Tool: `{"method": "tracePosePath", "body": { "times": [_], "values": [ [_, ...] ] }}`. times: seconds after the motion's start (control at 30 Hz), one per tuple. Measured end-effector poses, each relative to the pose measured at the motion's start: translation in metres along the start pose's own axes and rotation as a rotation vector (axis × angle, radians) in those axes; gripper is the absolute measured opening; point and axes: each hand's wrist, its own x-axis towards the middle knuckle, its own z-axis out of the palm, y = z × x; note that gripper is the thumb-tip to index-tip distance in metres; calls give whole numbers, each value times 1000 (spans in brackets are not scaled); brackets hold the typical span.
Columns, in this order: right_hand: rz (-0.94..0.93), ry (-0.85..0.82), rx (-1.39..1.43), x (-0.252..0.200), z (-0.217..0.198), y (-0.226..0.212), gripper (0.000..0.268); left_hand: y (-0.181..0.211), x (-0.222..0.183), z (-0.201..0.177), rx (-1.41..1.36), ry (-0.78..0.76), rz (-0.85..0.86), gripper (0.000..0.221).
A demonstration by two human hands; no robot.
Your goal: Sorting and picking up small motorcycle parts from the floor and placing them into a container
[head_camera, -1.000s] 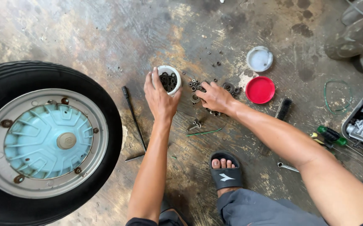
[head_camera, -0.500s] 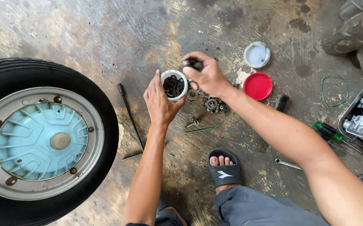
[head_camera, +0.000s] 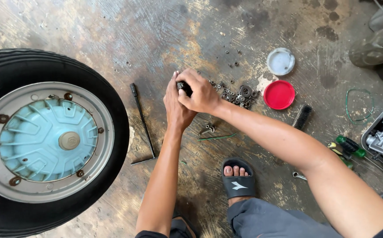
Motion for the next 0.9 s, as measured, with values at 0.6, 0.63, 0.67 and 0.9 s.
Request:
{"method": "tracePosePath", "body": {
  "times": [0.6,0.63,0.67,0.9],
  "values": [
    [411,-158,-595,-21,-101,112,50,40,16,-29,38,-112,-6,125],
    [411,-157,-598,-22,-109,114,50,40,17,-31,36,-112,-5,125],
    [491,-296,-592,-22,-117,116,58,39,18,-33,32,-117,23,123],
    [312,-492,-532,-36,-110,97,64,12,31,-40,-41,-199,27,127]
  ]
}}
